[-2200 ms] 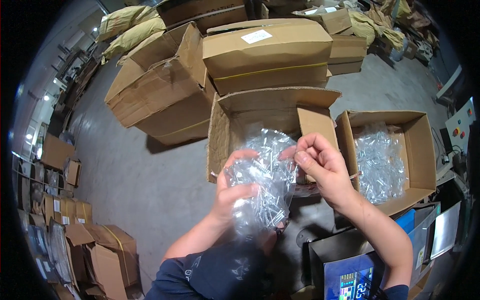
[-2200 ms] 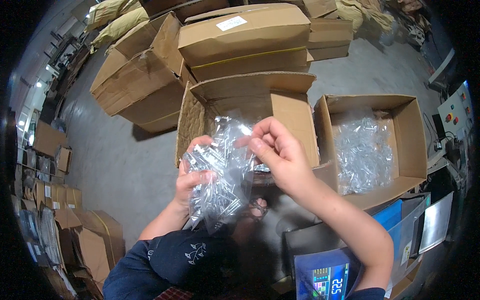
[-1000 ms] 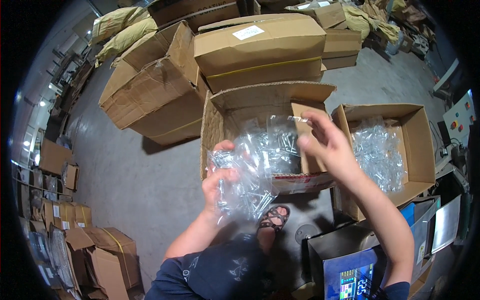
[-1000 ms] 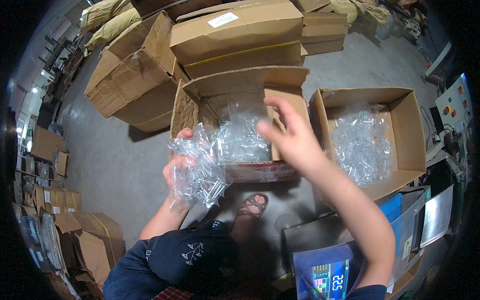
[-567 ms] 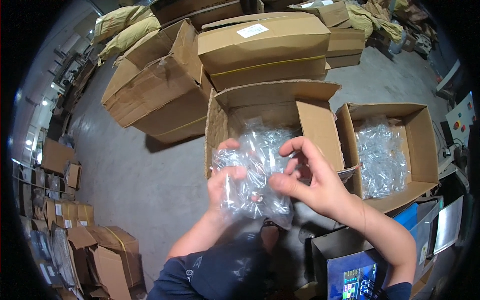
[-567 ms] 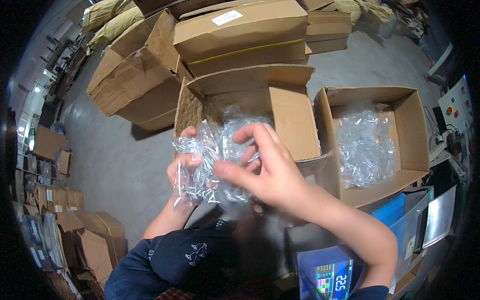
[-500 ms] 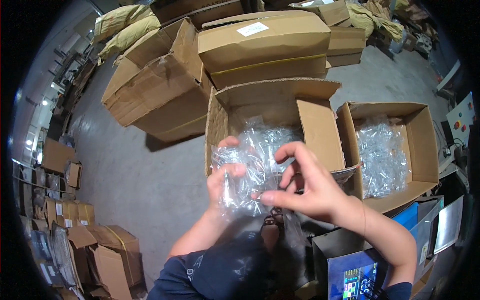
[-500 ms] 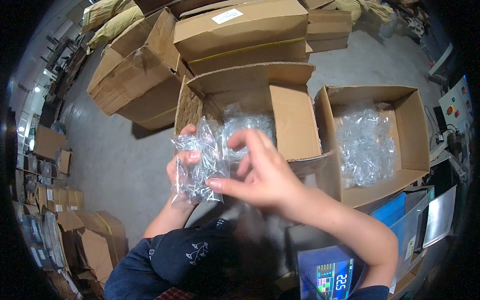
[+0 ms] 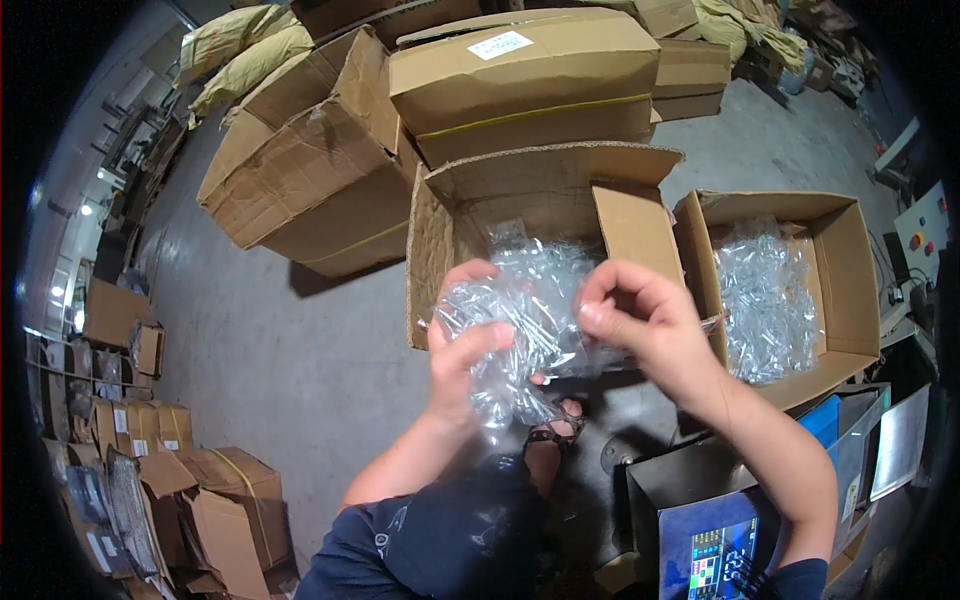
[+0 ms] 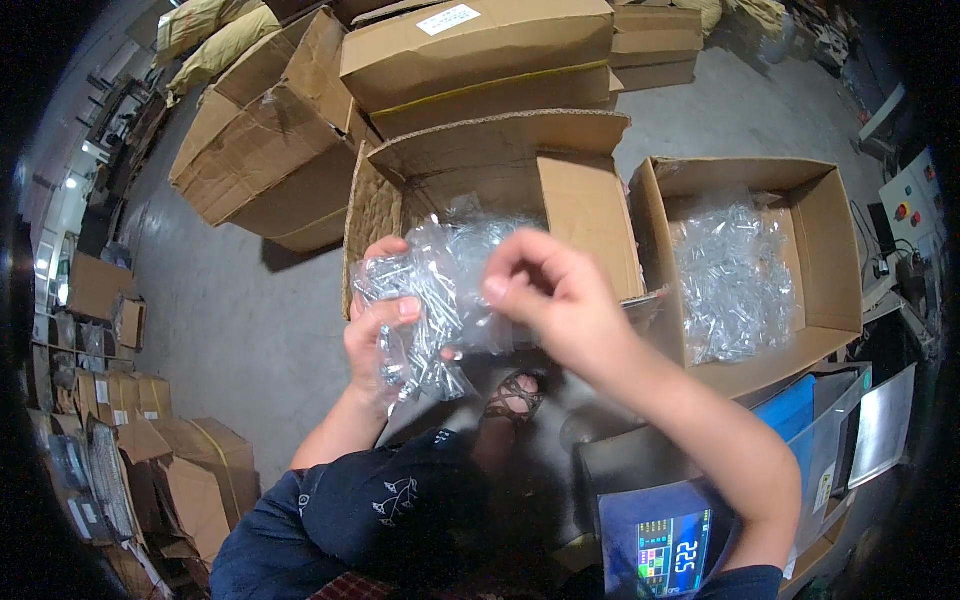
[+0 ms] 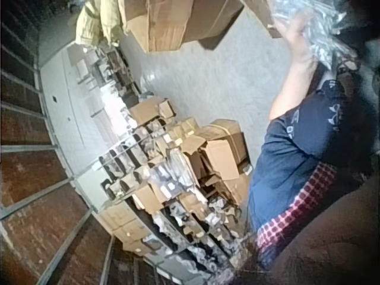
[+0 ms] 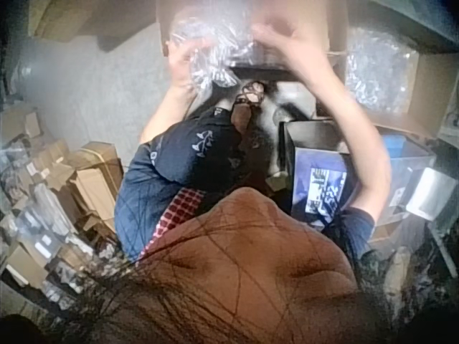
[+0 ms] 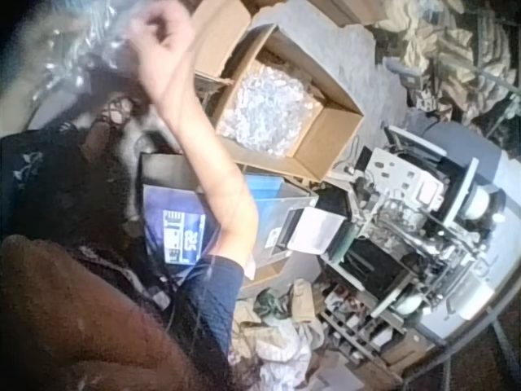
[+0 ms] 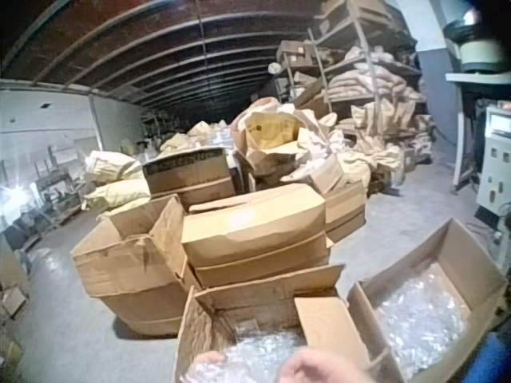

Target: The person weighs small bags of screws by placing them onto a digital scale and then moving them into a larger cardboard box.

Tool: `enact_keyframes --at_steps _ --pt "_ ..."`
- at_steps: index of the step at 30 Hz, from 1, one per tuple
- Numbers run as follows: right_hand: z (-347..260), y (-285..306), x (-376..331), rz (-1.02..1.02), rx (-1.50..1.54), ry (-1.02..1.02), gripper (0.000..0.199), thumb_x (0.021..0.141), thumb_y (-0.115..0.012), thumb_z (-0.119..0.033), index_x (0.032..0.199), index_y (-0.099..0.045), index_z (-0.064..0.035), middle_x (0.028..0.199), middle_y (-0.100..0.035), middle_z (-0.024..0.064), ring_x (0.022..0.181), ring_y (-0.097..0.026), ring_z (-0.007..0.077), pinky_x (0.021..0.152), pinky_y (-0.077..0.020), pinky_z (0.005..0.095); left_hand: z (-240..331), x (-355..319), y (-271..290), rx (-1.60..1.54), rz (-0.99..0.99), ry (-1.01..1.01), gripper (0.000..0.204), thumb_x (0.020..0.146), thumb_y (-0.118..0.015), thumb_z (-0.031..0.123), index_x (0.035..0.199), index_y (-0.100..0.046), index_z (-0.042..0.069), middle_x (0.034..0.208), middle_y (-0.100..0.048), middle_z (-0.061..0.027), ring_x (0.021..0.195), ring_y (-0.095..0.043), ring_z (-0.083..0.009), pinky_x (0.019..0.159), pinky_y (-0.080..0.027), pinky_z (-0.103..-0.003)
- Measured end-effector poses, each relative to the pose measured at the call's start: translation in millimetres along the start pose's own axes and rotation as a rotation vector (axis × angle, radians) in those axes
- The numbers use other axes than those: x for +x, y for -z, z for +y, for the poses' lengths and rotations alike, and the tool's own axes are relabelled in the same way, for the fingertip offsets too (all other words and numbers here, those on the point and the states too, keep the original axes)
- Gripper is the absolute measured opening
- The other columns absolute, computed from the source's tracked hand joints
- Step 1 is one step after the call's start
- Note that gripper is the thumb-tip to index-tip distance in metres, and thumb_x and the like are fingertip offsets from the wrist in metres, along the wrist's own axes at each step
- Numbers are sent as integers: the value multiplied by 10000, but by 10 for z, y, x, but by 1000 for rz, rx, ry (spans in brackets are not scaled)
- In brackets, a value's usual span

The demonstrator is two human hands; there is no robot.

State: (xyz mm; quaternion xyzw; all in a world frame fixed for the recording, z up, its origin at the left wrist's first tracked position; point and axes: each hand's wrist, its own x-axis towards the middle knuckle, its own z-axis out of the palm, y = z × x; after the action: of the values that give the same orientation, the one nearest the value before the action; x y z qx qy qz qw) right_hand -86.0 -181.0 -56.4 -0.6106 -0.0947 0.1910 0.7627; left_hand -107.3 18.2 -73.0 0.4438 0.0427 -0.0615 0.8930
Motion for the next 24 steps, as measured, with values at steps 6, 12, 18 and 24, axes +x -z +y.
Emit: enact_keyframes --at_steps 6,12,18,24 --pt "-140 187 113 98 154 47 135 944 -613 -144 1002 -568 -30 1024 -666 112 832 -662 168 740 -601 329 9 21 179 -210 -58 23 522 746 -560 -32 1240 -419 65 973 -604 -198 653 -644 -256 404 -544 -340" --pt "-108 175 129 119 296 -14 144 961 -590 -111 1038 -558 7 1051 -643 137 933 -681 208 824 -605 347 -15 44 168 -188 -24 22 510 784 -546 -16 1265 -415 90 1052 -570 -175 675 -616 -255 403 -530 -309" --pt "-84 -12 121 165 377 -67 370 946 -590 -76 1265 -446 44 1206 -566 159 1162 -581 228 968 -530 366 31 105 76 -273 65 69 490 830 -542 -20 1289 -423 103 1104 -544 -167 805 -602 -270 468 -559 -293" --pt "-18 125 25 146 -238 238 236 905 -601 -42 1137 -593 5 1176 -592 101 1043 -578 144 925 -456 274 50 66 179 -367 -40 98 501 794 -536 -6 1262 -439 142 1095 -554 -159 780 -600 -254 409 -502 -286"
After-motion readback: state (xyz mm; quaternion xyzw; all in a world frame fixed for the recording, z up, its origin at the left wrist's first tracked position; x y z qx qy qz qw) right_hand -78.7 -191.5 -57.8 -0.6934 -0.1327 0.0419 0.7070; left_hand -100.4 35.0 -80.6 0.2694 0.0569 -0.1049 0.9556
